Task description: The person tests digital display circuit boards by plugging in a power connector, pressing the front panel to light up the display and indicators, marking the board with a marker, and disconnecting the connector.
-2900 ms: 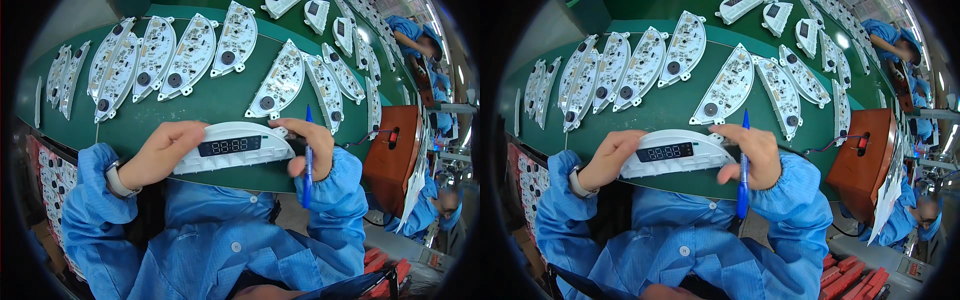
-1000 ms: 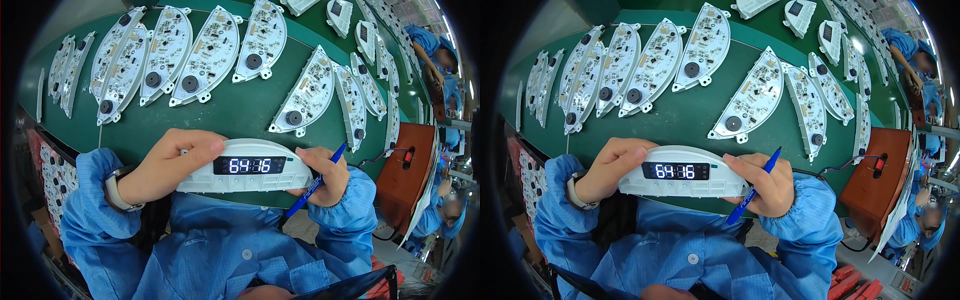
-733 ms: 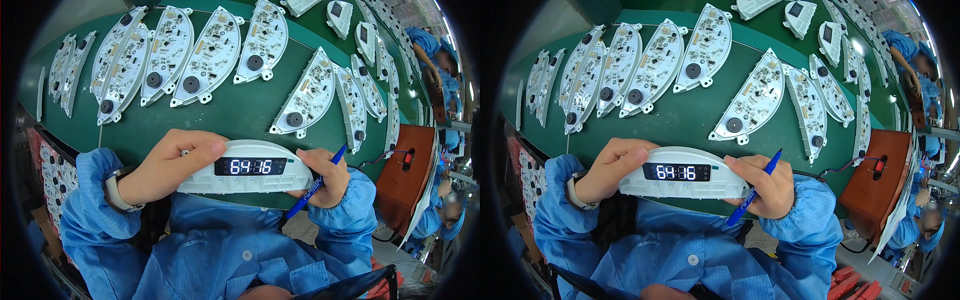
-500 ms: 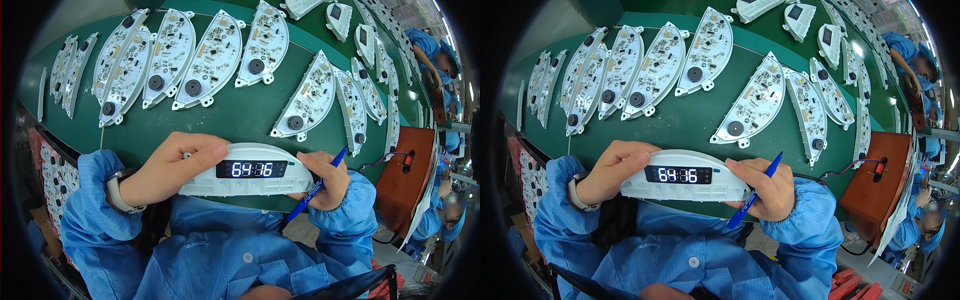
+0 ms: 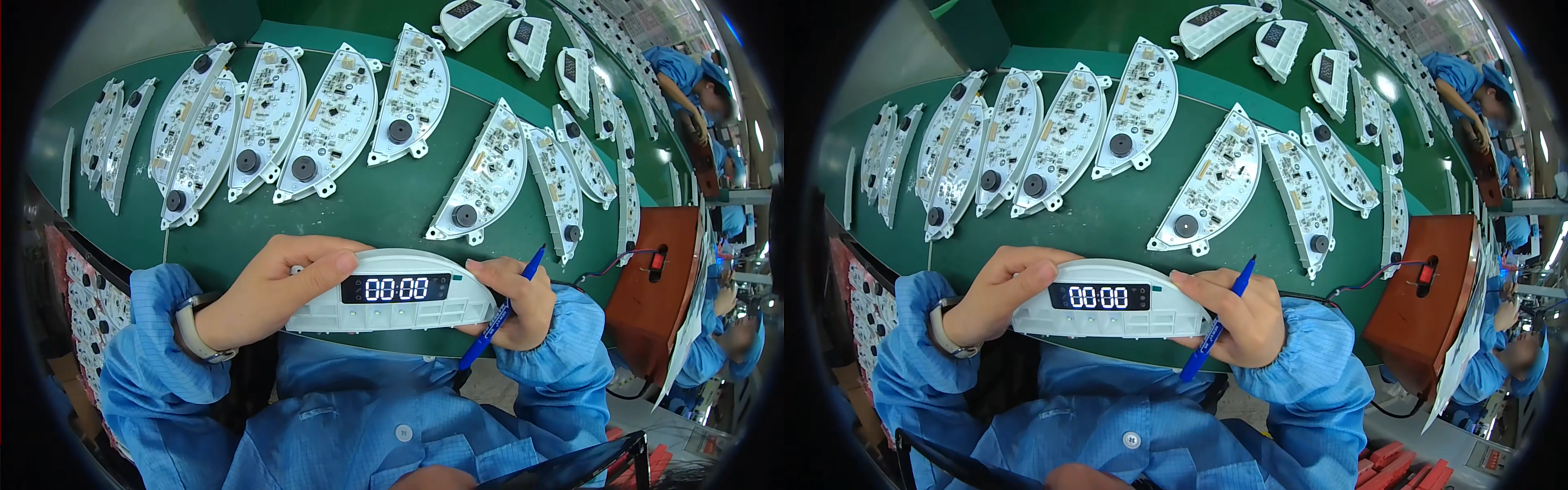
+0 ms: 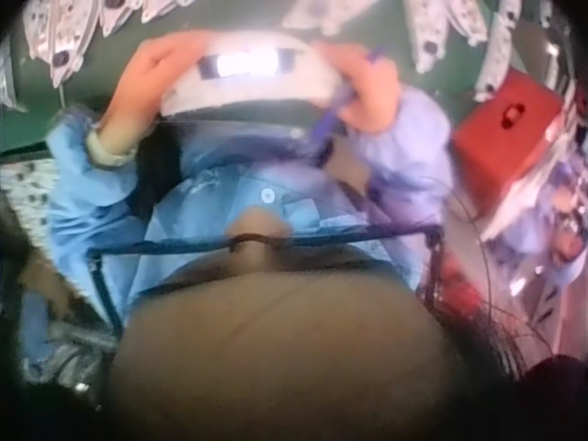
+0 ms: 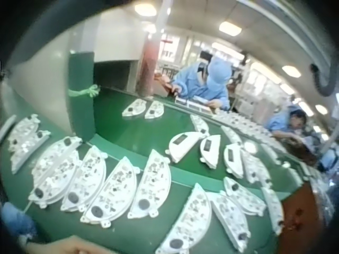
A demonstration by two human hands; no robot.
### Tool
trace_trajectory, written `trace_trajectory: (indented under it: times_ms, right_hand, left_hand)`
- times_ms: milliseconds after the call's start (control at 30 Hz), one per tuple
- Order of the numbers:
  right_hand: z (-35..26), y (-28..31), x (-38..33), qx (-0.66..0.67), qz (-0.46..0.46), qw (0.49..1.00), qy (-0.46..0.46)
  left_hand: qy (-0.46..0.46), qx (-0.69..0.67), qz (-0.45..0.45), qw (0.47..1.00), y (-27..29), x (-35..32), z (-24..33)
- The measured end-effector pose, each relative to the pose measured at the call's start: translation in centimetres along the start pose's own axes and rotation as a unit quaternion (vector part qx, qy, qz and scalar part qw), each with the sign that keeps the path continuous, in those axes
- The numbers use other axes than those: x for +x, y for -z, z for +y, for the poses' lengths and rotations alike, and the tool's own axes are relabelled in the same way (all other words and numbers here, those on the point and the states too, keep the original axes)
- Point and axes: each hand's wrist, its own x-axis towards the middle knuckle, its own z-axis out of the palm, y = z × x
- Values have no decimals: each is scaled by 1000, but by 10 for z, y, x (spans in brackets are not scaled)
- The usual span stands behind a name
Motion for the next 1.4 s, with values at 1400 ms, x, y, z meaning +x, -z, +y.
trace_trajectory:
  times_ms: [1400]
  right_hand:
    - [1,-2,0,2,4,1000,7]
  left_hand:
    - [-20,-4,15,1000,1,1,-8]
